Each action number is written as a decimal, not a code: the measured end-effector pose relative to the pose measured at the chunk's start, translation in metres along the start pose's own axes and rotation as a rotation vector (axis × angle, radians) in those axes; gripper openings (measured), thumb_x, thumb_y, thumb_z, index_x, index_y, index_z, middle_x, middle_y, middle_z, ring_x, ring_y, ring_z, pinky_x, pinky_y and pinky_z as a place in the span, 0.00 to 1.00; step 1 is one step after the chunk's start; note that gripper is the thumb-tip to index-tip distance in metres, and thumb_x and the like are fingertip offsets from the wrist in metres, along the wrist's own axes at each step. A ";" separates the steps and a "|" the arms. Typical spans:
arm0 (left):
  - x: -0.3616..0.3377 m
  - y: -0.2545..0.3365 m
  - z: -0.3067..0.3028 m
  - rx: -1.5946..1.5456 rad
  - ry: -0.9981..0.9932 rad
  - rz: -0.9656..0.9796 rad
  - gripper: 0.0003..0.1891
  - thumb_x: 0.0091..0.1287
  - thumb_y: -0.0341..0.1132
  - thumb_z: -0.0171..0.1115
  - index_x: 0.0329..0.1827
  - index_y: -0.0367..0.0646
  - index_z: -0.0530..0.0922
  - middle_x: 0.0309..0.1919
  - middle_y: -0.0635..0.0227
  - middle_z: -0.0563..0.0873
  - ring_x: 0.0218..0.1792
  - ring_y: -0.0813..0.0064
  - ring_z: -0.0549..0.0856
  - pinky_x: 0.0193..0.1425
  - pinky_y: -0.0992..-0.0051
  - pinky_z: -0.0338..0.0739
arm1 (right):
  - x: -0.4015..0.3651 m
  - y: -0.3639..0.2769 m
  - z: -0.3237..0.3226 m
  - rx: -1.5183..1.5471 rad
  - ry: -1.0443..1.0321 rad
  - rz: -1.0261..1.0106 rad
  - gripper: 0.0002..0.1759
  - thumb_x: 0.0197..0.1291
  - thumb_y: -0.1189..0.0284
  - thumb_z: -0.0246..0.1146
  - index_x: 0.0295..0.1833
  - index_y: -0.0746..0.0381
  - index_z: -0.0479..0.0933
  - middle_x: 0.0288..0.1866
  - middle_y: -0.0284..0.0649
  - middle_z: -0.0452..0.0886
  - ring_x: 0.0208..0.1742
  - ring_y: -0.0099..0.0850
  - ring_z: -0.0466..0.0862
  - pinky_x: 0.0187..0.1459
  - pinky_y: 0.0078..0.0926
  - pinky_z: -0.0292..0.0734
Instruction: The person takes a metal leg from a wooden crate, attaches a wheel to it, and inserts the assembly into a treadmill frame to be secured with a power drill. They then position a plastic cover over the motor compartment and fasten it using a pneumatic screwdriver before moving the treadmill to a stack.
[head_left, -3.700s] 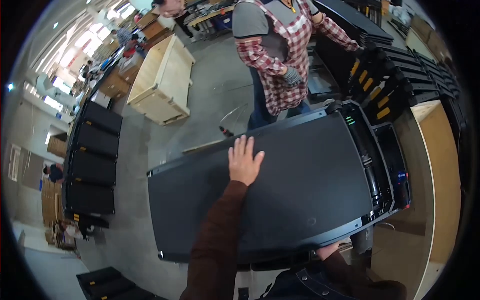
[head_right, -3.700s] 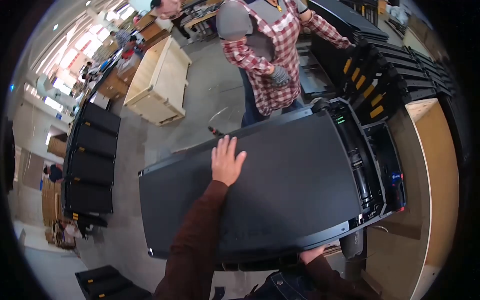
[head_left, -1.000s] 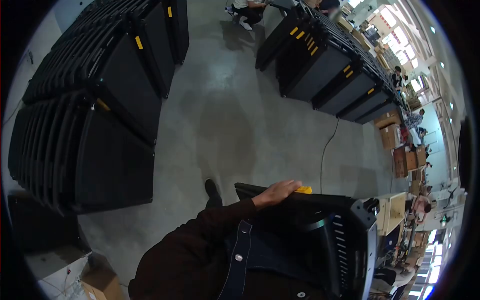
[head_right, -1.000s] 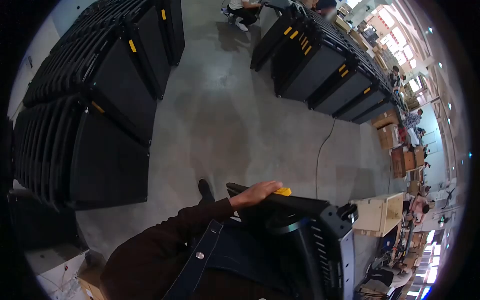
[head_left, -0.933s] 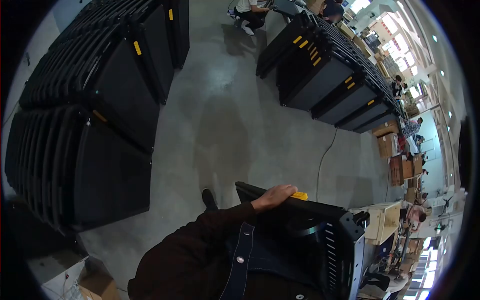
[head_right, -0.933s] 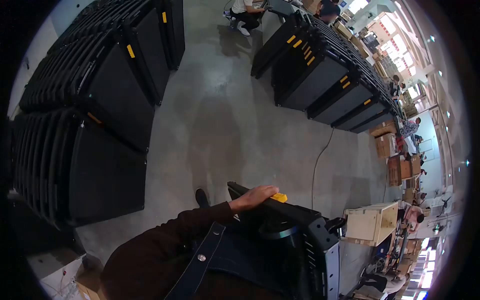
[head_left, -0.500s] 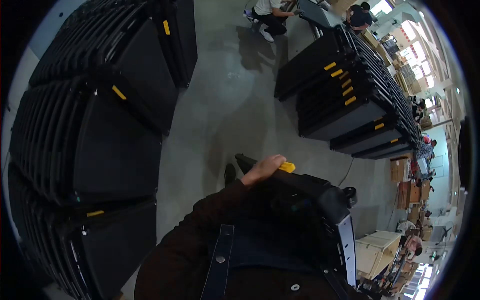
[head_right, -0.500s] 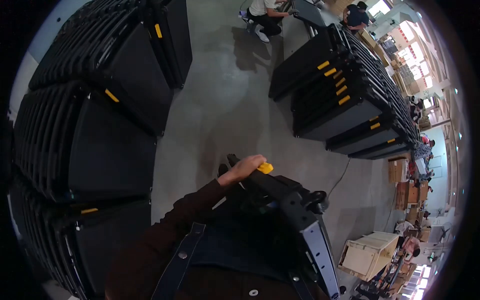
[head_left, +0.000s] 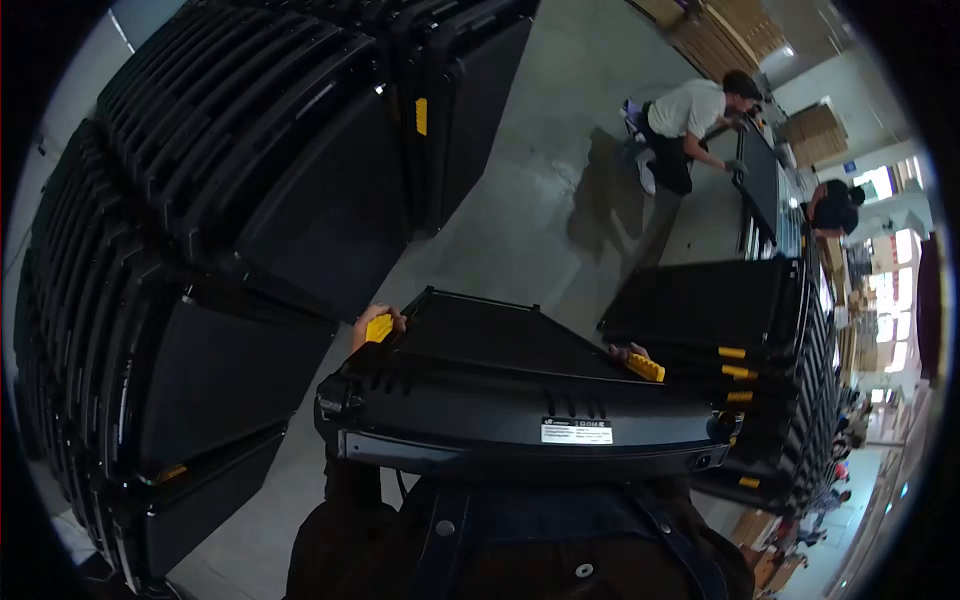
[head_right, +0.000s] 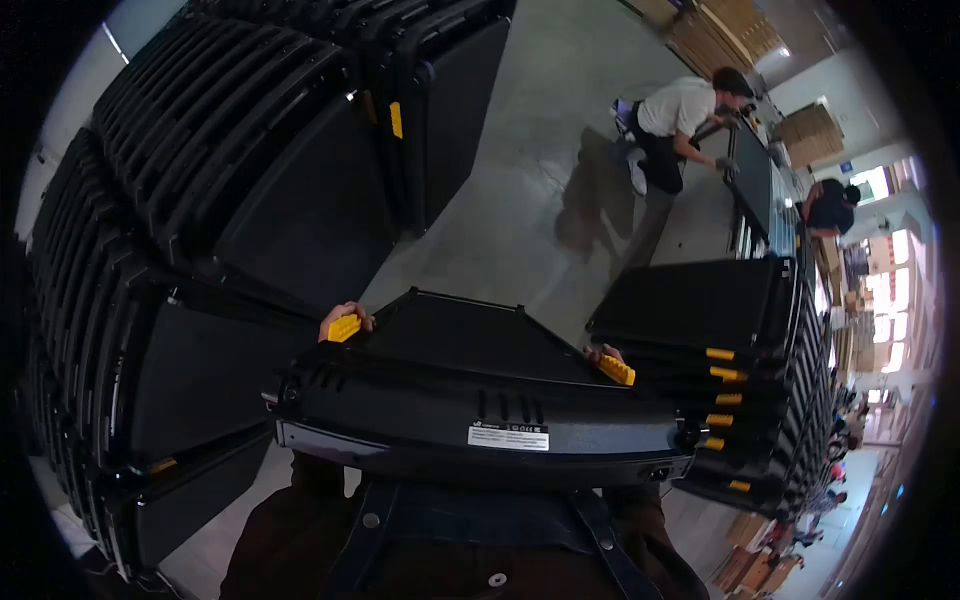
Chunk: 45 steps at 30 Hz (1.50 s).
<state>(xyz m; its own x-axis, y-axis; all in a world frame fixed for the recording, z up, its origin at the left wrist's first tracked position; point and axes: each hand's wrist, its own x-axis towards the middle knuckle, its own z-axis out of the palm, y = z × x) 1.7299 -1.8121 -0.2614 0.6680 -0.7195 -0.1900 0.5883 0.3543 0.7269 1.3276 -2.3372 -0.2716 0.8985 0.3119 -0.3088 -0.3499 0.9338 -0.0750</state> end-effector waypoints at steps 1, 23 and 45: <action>0.023 0.001 0.000 -0.037 0.034 0.030 0.09 0.76 0.35 0.53 0.40 0.40 0.78 0.34 0.64 0.81 0.41 0.72 0.83 0.61 0.68 0.78 | 0.030 -0.051 0.016 -0.509 -0.111 -0.156 0.24 0.77 0.49 0.53 0.58 0.59 0.77 0.57 0.40 0.82 0.69 0.35 0.74 0.80 0.41 0.56; 0.406 -0.095 0.171 0.011 1.216 0.403 0.12 0.62 0.29 0.66 0.47 0.38 0.79 0.40 0.65 0.83 0.43 0.72 0.82 0.54 0.74 0.75 | 0.568 -0.616 0.114 -0.630 -0.625 0.158 0.26 0.79 0.62 0.54 0.76 0.60 0.66 0.62 0.46 0.79 0.66 0.40 0.76 0.80 0.46 0.55; 0.458 -0.103 0.097 -0.091 1.370 0.454 0.21 0.76 0.48 0.61 0.60 0.40 0.76 0.46 0.71 0.82 0.50 0.80 0.82 0.55 0.75 0.78 | 0.654 -0.625 0.179 -0.896 0.909 -0.006 0.32 0.75 0.47 0.50 0.74 0.55 0.69 0.77 0.41 0.70 0.73 0.47 0.73 0.70 0.60 0.70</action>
<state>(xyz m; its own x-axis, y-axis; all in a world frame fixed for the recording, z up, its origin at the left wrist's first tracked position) 1.9310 -2.2359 -0.3596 0.6743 0.5720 -0.4670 0.2020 0.4655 0.8617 2.1817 -2.6857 -0.2573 0.5210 -0.2550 -0.8146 -0.7207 0.3800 -0.5799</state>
